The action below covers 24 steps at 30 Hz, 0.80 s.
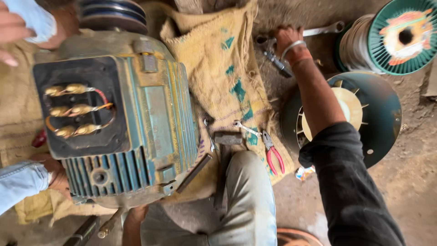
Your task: The person sits on the floor and works on an electric motor, using a hammer and pliers to remove the fan impeller from the shaft and fitting a metal coupling onto the motor shaft, tapping it into place and tightening it with a spanner.
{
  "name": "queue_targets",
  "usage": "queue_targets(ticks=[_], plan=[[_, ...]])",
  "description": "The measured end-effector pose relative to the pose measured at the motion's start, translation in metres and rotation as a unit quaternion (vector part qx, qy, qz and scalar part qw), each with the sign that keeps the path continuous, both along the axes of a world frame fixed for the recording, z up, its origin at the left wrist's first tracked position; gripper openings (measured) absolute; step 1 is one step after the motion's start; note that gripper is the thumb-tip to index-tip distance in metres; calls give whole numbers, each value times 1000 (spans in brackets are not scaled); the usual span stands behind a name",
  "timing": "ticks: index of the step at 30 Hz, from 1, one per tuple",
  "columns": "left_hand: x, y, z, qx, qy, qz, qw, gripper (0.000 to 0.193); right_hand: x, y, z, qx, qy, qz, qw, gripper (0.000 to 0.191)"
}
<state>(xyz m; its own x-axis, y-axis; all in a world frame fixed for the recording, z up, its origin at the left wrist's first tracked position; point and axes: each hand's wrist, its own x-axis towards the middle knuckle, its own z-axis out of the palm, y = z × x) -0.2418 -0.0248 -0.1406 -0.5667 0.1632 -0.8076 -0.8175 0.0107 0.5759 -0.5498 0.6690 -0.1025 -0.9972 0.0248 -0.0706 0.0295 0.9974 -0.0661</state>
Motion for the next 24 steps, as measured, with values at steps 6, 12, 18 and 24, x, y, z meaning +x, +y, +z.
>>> queue_targets(ticks=[6,12,18,24], plan=[[12,-9,4,-67,43,-22,997,48,-13,28,13,138,-95,122,978,83],[-10,16,1,-152,191,-106,964,64,130,-6,170,-184,248,110,945,54],[-12,63,73,-466,338,-147,804,77,301,-152,291,-222,345,94,907,27],[45,106,185,-410,595,21,691,52,385,-257,215,-333,-84,6,939,29]])
